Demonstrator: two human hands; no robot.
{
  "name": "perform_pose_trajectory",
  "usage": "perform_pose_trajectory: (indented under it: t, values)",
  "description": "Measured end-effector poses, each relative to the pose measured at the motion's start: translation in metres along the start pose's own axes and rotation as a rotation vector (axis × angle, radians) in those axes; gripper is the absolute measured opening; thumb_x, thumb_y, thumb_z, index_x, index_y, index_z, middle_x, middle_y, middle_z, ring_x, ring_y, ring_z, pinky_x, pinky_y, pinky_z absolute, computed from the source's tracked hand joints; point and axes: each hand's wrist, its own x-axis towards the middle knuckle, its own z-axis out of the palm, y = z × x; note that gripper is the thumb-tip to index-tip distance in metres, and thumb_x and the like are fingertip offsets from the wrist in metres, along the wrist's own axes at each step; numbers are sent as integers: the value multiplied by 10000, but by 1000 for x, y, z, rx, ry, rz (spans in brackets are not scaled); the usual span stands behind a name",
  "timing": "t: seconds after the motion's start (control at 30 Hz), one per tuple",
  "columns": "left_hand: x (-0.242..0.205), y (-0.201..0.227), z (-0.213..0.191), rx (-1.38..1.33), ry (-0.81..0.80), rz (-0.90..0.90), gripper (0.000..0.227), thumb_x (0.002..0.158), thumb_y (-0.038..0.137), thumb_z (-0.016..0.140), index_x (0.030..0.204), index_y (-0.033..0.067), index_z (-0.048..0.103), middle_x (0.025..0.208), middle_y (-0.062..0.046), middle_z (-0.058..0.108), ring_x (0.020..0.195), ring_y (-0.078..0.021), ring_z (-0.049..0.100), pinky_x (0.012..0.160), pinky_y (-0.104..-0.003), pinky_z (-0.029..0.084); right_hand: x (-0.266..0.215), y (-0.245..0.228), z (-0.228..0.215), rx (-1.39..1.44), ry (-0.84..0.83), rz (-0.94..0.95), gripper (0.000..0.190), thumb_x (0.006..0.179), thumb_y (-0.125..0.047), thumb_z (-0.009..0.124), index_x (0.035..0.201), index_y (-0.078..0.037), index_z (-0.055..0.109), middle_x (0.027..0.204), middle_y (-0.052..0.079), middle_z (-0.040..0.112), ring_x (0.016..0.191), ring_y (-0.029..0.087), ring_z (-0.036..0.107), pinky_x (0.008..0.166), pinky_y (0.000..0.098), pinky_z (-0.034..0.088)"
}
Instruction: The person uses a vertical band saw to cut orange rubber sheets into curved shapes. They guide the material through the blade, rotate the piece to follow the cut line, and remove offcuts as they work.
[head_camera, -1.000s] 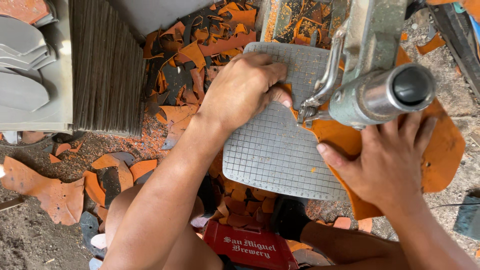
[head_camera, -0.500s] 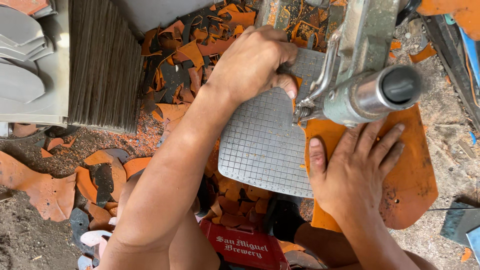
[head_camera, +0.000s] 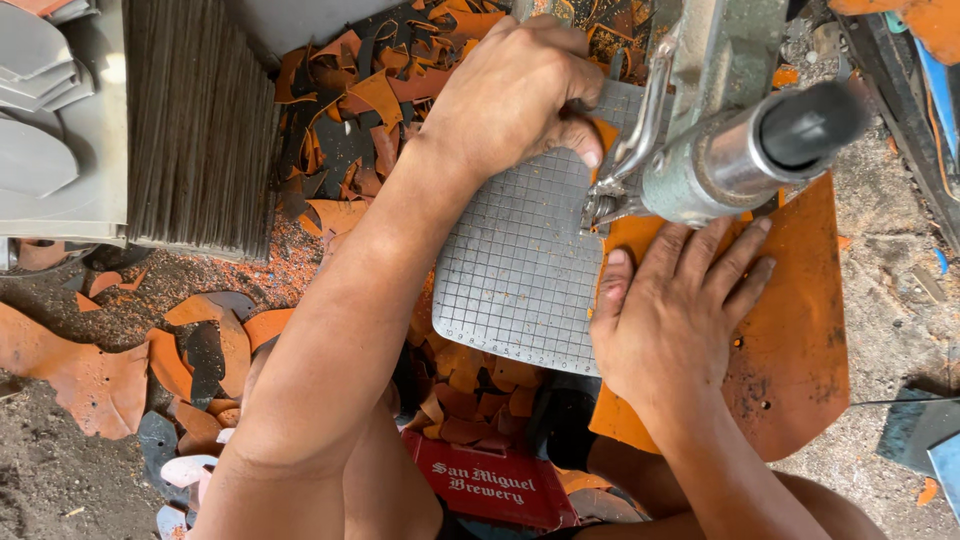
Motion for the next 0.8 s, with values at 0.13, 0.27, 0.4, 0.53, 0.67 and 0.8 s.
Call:
perform_pose_trajectory:
  t: [0.13,0.27,0.4,0.53,0.67,0.8]
  values:
    - [2,7,4,73,120,74,426,808,505,820,956,109,769,1007,-50,708,1010,-319,647,838,-483,483,10,-15,-15,-197,-102,62,688,1059,-436,398,1498,92,371,1609,374,251,1453,600,188,1115,723,183]
    - [-13,11,-3,429,232,-155,180,858,252,796,989,134,760,1052,-65,688,1025,-282,639,852,-470,480,27,10,-53,-172,-560,235,833,1011,-684,359,1549,-51,423,1429,300,385,1358,496,354,1082,693,315]
    - [-36,66,-24,814,12,-385,213,841,92,701,1051,71,725,1108,-159,674,990,-277,637,805,-429,511,11,23,-70,-236,-430,77,1010,871,-819,435,1602,-123,409,1148,275,559,1080,459,590,936,600,486]
    - [-80,189,-15,302,-208,-323,731,866,502,694,1257,-111,623,1381,-313,587,1286,-441,561,1071,-527,459,-7,16,-64,-301,-449,178,983,841,-847,475,1532,-148,468,1042,223,645,839,383,724,647,466,588]
    - [-111,236,-1,110,-237,-355,1290,647,849,590,1440,-154,421,1538,-423,333,1433,-638,268,1170,-719,181,-8,22,-58,-299,-348,87,920,830,-824,485,1386,-97,578,833,155,725,626,320,726,499,418,560]
    - [-117,227,-7,152,-461,-383,1368,582,854,642,1477,-126,312,1565,-388,204,1446,-570,188,1141,-676,127,-13,33,-52,-64,-213,-68,700,819,-675,604,1201,-93,678,1082,141,694,944,364,712,792,472,569]
